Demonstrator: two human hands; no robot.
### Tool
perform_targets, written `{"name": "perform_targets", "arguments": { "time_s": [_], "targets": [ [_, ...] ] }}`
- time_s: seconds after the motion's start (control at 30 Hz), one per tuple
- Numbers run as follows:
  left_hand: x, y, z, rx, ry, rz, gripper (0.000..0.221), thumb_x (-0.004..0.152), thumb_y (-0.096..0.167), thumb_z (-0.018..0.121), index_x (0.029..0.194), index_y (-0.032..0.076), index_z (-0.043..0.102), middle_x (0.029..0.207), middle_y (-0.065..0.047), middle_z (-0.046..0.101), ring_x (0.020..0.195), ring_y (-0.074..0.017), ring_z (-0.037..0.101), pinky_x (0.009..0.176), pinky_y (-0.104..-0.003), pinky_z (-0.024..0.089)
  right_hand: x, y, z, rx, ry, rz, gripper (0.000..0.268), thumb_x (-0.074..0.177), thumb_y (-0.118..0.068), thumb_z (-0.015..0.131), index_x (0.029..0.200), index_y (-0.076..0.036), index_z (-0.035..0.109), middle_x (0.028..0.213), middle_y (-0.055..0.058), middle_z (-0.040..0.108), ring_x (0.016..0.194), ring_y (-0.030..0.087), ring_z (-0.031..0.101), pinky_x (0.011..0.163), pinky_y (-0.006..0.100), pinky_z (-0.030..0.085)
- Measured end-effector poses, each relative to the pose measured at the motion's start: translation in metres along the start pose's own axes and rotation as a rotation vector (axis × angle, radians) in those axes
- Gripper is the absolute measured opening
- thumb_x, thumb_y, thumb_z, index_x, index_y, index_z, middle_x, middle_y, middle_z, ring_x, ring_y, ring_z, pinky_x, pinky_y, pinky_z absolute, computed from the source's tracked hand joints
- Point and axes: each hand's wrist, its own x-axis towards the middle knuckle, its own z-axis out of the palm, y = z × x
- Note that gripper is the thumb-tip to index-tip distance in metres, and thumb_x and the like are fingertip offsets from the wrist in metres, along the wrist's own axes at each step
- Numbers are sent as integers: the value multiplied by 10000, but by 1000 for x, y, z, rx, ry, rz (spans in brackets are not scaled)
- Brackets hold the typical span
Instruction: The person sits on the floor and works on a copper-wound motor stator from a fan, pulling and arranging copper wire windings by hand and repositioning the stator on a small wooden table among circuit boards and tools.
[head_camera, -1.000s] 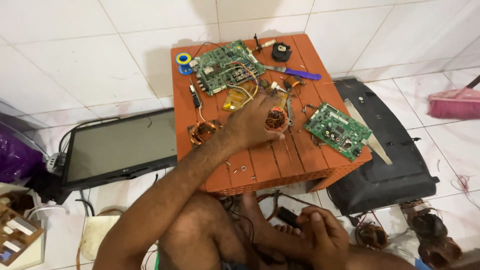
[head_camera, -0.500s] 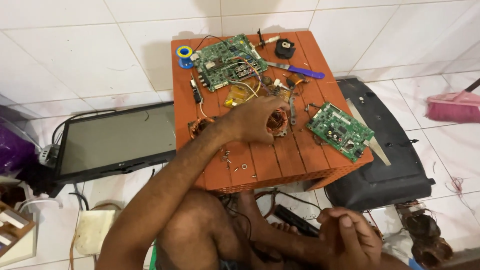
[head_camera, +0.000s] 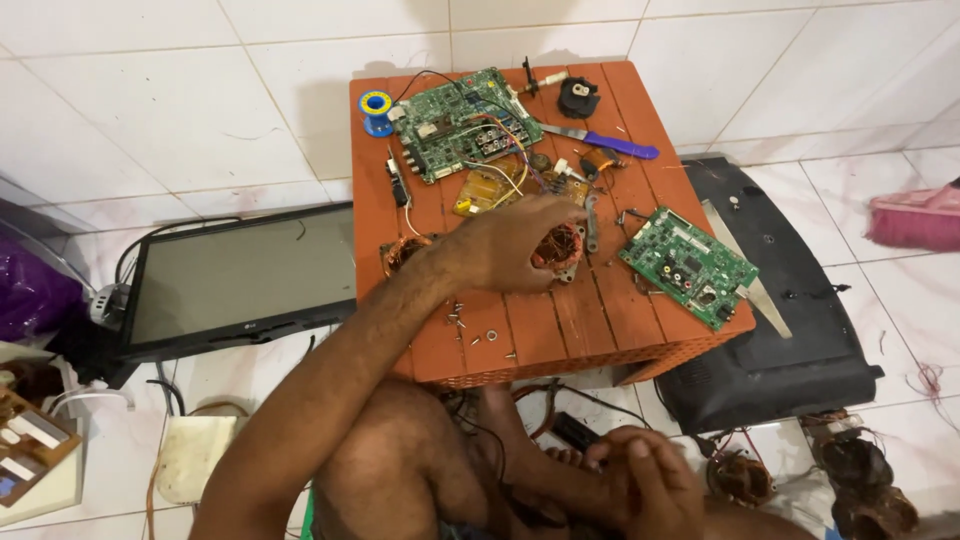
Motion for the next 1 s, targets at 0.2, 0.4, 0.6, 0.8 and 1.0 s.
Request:
{"name": "perform_targets", "arguments": {
  "time_s": [0.2,0.4,0.6,0.8,1.0],
  "targets": [
    [-6,9,-7,22,22,-69,721,709,209,775,1378,144,513,1346,-48,615,1196,-226,622,978,-383,534,-8,6,22,154,-189,89,283,1064,-146,448,1131,80,604,1181,294,766,356,97,435,351,235,378],
    [-2,6,-4,49,1,-109,746,629,195,783,1339,162,556,1249,-54,671,1112,-254,660,871,-412,577,-9,-2,39,202,-184,145,286,1038,-114,451,1098,96,635,1239,320,743,344,133,473,414,298,492],
    [-8,2,-2,-7,54,22,753,652,126,746,1370,148,520,1439,-20,559,1300,-236,556,1035,-379,539,-6,8,50,125,-68,276,271,1020,-134,480,1003,92,628,1221,332,768,310,141,398,320,272,342],
    [-14,17,-10,165,187,-27,356,780,202,807,1091,185,636,1108,24,557,973,-163,608,783,-341,538,-7,24,50,244,43,295,262,1030,-130,490,1034,91,630,1304,279,714,598,200,546,788,433,514],
    [-6,9,8,265,242,-23,266,779,265,828,745,141,595,909,-30,501,856,-214,543,735,-383,484,2,27,27,119,3,225,322,1041,-159,514,1083,103,697,573,114,532,488,184,459,495,329,381]
  ]
}}
